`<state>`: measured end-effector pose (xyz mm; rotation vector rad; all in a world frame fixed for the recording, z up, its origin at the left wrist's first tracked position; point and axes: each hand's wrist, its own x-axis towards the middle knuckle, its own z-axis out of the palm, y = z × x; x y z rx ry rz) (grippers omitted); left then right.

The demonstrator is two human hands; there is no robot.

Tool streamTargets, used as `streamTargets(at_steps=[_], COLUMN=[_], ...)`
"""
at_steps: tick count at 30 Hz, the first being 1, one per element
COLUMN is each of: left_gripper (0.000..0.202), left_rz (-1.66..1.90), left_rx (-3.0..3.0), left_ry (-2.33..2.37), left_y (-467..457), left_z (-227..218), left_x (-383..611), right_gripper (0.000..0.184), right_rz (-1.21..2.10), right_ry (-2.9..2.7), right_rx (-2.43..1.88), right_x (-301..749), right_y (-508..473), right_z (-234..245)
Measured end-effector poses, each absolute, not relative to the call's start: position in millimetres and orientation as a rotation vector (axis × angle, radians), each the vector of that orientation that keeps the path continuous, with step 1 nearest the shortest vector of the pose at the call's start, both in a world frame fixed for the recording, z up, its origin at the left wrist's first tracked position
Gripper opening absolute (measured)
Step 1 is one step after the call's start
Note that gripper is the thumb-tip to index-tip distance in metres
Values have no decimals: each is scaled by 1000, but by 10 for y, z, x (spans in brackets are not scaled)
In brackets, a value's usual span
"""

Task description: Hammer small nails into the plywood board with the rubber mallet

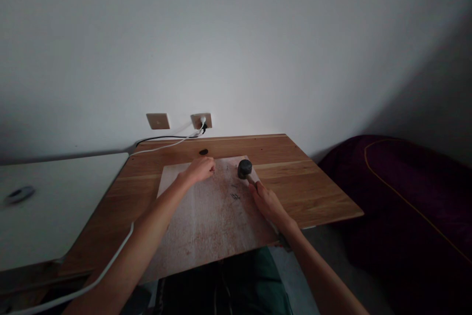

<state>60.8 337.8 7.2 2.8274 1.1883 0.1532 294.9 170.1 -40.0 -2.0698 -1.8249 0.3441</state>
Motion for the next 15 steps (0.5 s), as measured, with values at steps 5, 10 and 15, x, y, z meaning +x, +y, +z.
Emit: streamTargets(at_steps=[5, 10, 15], left_gripper=[15, 14, 13], left_rz=[213, 270, 340], left_rx=[2841, 2856, 2849], left_ry=[1215, 1201, 1165], left_y=[3420, 3473, 3498], left_z=[23, -18, -27], left_x=[627, 580, 527], right_gripper=[35, 33, 35], right_rz=[298, 341, 322], right_ry=[-1866, -1852, -1849], right_rx=[-2045, -2100, -2118], right_x=[2961, 2942, 2954], right_y=[1696, 1702, 1710], right_z=[-401, -369, -394])
